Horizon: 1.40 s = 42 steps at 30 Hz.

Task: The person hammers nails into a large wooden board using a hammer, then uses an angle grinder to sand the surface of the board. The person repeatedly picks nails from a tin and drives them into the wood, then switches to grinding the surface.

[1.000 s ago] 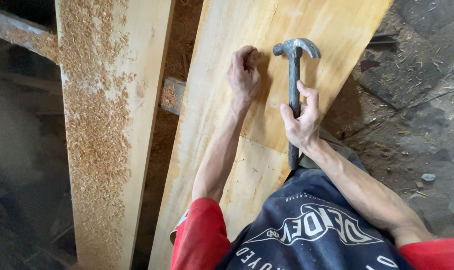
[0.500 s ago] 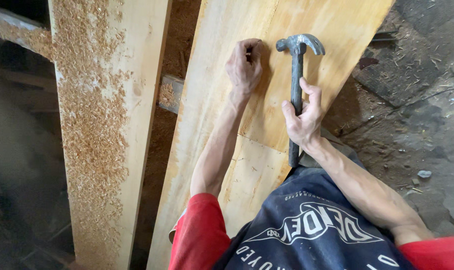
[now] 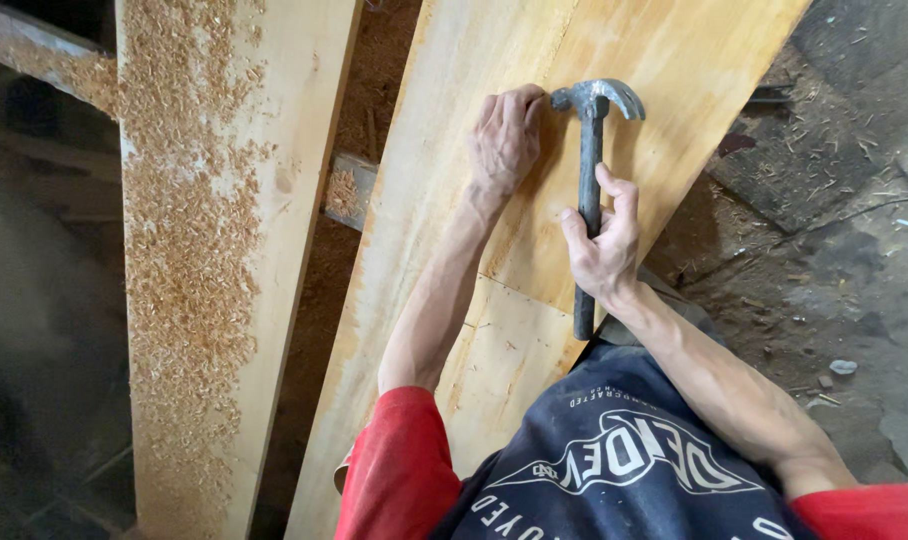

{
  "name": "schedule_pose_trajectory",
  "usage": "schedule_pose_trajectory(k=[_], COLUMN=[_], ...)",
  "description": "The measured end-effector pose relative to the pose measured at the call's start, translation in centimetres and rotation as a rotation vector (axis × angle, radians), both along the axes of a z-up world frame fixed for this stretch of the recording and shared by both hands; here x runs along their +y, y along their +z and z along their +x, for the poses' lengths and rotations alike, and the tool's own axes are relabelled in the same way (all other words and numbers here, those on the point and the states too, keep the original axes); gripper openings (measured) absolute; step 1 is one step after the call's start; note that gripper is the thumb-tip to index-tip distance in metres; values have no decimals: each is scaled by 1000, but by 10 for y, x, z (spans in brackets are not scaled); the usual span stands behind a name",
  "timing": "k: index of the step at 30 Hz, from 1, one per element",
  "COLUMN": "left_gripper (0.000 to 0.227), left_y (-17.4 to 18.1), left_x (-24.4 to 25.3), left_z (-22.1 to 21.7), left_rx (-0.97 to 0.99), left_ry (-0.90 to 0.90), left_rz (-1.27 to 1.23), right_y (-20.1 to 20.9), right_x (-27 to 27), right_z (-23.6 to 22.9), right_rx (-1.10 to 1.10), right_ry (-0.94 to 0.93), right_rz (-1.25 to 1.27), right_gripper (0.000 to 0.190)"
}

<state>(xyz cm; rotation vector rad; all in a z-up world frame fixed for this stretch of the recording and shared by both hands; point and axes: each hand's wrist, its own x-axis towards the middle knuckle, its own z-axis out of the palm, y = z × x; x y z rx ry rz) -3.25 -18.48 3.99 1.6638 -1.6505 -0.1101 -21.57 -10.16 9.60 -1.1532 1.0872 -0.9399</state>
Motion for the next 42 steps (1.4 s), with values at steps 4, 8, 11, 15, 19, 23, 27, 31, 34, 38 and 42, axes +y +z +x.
schedule_pose_trajectory(k=[4, 8, 11, 15, 19, 23, 27, 31, 34, 38, 42], left_gripper=[18, 19, 21, 25, 23, 29, 35, 35, 43, 41, 40], left_y=[3, 6, 7, 4, -1, -3, 2, 9, 14, 16, 11], left_x=[-1, 1, 1, 3, 0, 6, 5, 6, 10, 9, 6], left_z=[-1, 0, 1, 2, 2, 1, 1, -3, -7, -4, -11], left_rx=[67, 126, 113, 68, 73, 59, 81, 13, -28, 23, -6], left_ry=[7, 2, -32, -46, -19, -39, -27, 59, 93, 123, 164], left_rz=[26, 48, 23, 14, 28, 27, -19, -14, -33, -4, -50], right_y=[-4, -9, -11, -15, -18, -14, -7, -8, -12, -13, 2], right_x=[-2, -4, -4, 2, 1, 6, 6, 7, 9, 7, 6], right_z=[2, 5, 7, 11, 16, 16, 20, 24, 25, 31, 24], right_rx=[-3, -3, 42, 96, -3, 179, -122, -39, 161, -26, -17], right_ry=[2, 16, 5, -5, -74, -54, -135, -90, -85, -148, -140], right_rz=[-26, -64, -44, -111, -155, -199, 1, -133, -32, -64, 95], right_gripper=[56, 55, 52, 46, 45, 48, 53, 52, 50, 48, 49])
